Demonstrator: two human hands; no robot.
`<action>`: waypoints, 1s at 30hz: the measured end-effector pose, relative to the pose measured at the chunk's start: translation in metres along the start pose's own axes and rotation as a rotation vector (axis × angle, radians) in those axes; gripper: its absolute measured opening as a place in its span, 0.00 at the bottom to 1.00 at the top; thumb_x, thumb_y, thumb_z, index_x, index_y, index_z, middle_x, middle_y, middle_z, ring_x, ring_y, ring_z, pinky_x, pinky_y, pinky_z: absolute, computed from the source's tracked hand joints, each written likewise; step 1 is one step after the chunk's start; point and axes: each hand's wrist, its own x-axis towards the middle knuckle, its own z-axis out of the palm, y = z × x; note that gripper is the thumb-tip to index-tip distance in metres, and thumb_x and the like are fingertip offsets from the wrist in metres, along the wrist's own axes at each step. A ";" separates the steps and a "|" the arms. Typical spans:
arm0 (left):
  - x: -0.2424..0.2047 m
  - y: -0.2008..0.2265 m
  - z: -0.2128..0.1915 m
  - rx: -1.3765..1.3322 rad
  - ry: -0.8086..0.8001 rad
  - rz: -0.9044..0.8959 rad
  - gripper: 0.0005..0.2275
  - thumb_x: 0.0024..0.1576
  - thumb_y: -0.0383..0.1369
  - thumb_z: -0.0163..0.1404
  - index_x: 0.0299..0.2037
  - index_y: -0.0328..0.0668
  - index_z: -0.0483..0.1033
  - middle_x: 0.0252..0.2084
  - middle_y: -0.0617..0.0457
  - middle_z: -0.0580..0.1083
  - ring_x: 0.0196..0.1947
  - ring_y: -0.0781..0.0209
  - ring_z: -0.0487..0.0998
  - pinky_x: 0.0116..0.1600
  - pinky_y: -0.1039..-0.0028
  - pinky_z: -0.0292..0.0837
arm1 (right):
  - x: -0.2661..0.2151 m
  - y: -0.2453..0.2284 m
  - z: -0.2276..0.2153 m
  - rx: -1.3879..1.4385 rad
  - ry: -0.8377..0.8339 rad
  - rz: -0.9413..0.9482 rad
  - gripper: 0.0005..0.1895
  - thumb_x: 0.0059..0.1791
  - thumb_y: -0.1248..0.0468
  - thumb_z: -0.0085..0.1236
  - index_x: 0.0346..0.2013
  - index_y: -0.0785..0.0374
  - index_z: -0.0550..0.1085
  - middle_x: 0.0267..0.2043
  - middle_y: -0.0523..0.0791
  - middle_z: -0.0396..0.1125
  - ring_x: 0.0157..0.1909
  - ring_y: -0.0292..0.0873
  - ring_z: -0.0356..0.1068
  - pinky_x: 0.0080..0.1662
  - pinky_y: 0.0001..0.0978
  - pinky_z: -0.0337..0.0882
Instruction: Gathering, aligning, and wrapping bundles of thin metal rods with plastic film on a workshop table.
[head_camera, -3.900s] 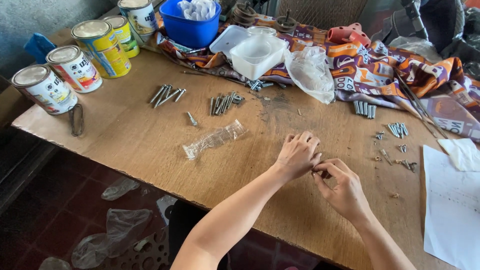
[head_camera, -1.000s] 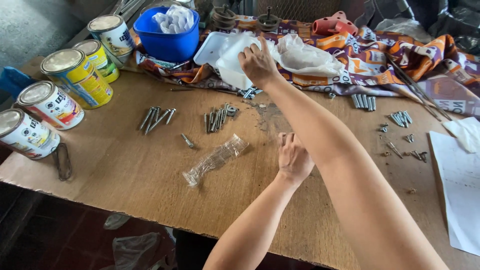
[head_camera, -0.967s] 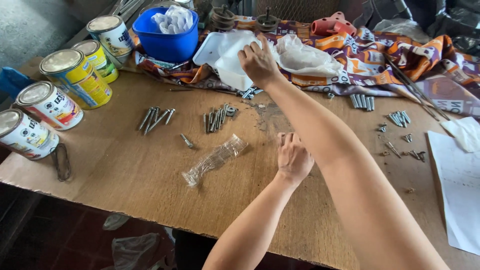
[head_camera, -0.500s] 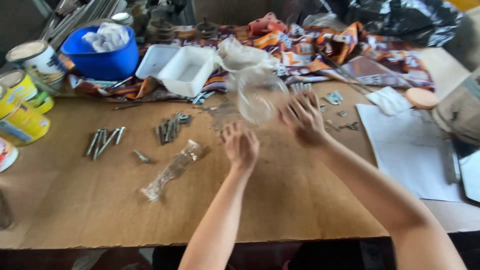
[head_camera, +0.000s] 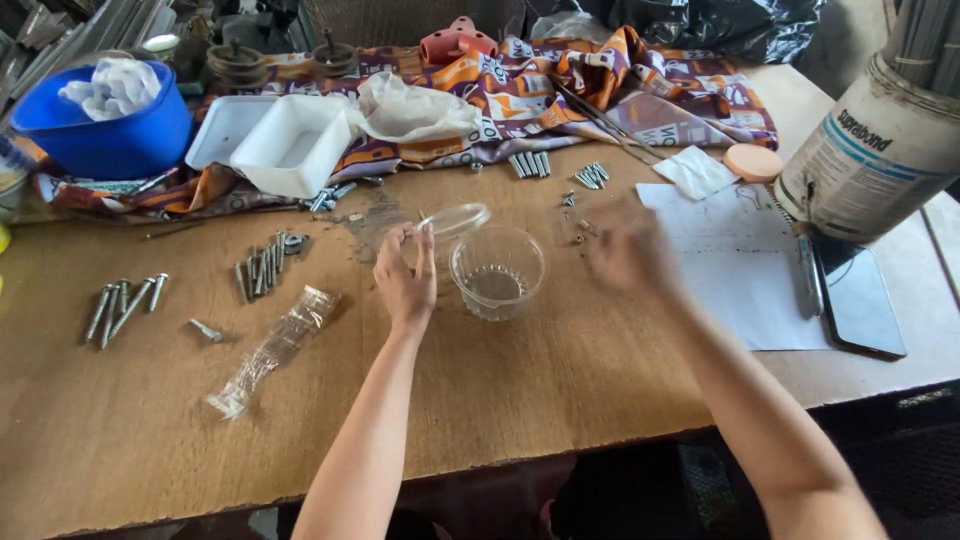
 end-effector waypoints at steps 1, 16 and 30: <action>0.000 0.003 0.000 -0.001 -0.002 -0.003 0.14 0.67 0.45 0.51 0.47 0.41 0.74 0.45 0.44 0.79 0.48 0.43 0.81 0.54 0.55 0.73 | 0.006 0.058 0.024 -0.002 -0.003 0.001 0.10 0.47 0.69 0.58 0.24 0.76 0.74 0.23 0.61 0.69 0.31 0.66 0.70 0.40 0.58 0.66; -0.005 -0.002 0.009 -0.015 -0.417 -0.206 0.21 0.61 0.57 0.51 0.46 0.47 0.77 0.47 0.49 0.80 0.55 0.49 0.79 0.53 0.60 0.75 | 0.004 0.165 0.104 -0.221 -0.462 0.485 0.11 0.51 0.63 0.58 0.45 0.54 0.83 0.44 0.52 0.77 0.51 0.57 0.75 0.52 0.49 0.77; -0.009 0.021 0.000 -0.152 -0.554 -0.255 0.18 0.60 0.48 0.51 0.51 0.47 0.79 0.47 0.50 0.82 0.55 0.45 0.77 0.53 0.55 0.75 | 0.010 0.014 0.055 0.368 0.158 -0.083 0.09 0.45 0.71 0.67 0.40 0.60 0.80 0.41 0.48 0.74 0.45 0.50 0.76 0.48 0.39 0.75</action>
